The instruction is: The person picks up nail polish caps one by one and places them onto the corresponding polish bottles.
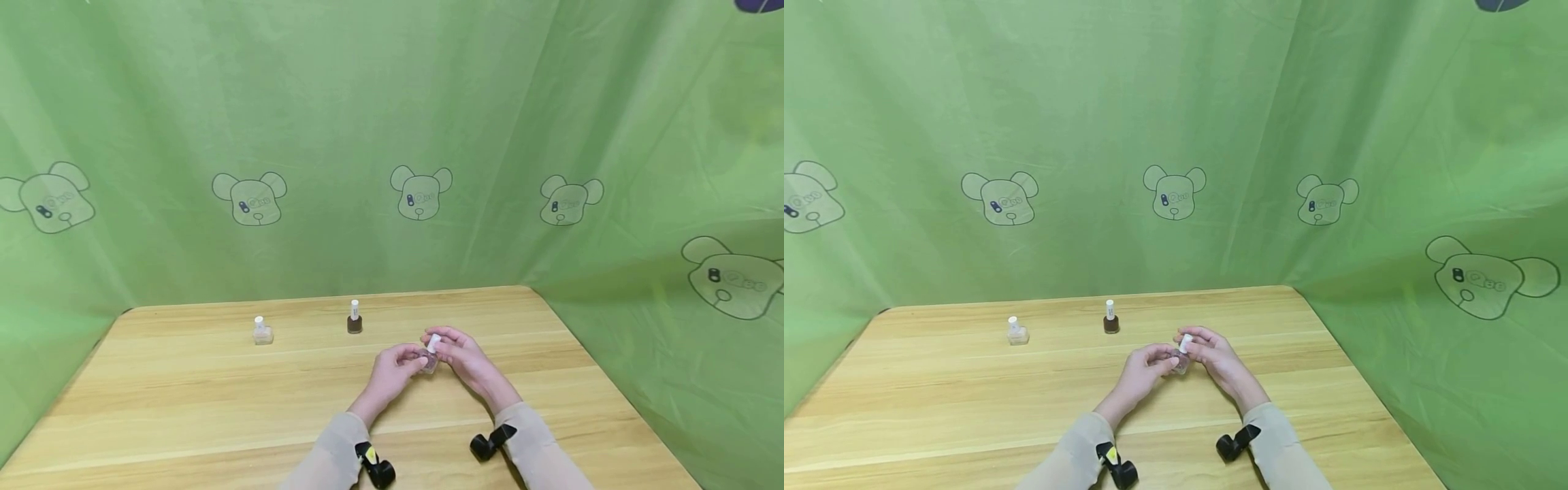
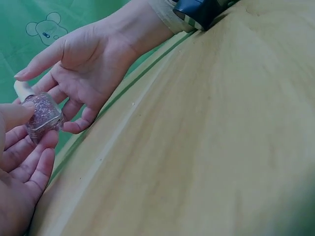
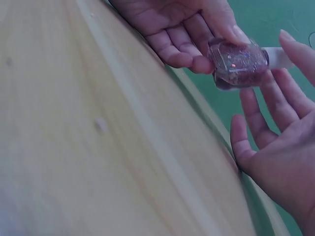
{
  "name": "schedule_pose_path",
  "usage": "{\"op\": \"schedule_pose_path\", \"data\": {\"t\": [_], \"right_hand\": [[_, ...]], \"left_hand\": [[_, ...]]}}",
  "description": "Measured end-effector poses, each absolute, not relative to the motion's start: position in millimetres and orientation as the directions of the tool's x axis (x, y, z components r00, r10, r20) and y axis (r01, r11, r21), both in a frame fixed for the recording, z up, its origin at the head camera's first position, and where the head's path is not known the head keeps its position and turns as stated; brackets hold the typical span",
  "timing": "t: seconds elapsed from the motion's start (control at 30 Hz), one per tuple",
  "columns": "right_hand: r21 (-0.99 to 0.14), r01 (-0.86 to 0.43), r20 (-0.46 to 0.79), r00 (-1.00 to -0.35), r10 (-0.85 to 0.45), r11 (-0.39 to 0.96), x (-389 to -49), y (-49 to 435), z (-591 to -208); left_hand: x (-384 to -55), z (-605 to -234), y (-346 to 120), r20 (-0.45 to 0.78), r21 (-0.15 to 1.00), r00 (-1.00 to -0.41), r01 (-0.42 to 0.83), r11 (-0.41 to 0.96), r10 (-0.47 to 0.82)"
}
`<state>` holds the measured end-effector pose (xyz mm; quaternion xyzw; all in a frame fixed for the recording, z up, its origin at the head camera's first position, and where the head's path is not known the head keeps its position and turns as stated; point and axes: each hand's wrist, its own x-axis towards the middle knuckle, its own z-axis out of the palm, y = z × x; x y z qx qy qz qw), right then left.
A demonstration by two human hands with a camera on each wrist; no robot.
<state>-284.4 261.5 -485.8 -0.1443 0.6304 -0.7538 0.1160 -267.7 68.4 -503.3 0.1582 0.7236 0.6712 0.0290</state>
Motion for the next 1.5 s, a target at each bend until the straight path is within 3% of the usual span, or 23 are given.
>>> {"op": "schedule_pose_path", "data": {"t": [0.3,0.53,1.03,1.5], "right_hand": [[-0.981,-0.005,0.084,-0.911,-0.403,-0.192,-286.2,267.0,-487.7],[-0.977,-0.015,0.101,-0.912,-0.398,-0.213,-285.4,265.9,-487.7],[-0.989,0.006,0.033,-0.965,-0.261,-0.149,-281.6,256.8,-483.2],[-0.982,0.055,0.028,-0.904,-0.427,-0.179,-287.8,264.1,-488.0]], "left_hand": [[-269.1,-503.3,69.9,0.135,0.991,-0.959,0.135,-0.017,0.251],[-268.4,-502.0,70.5,0.144,0.988,-0.954,0.155,0.019,0.263],[-265.1,-502.1,66.9,0.19,0.975,-0.943,0.214,0.06,0.274],[-267.5,-503.2,67.0,0.163,0.984,-0.95,0.176,0.026,0.265]]}}
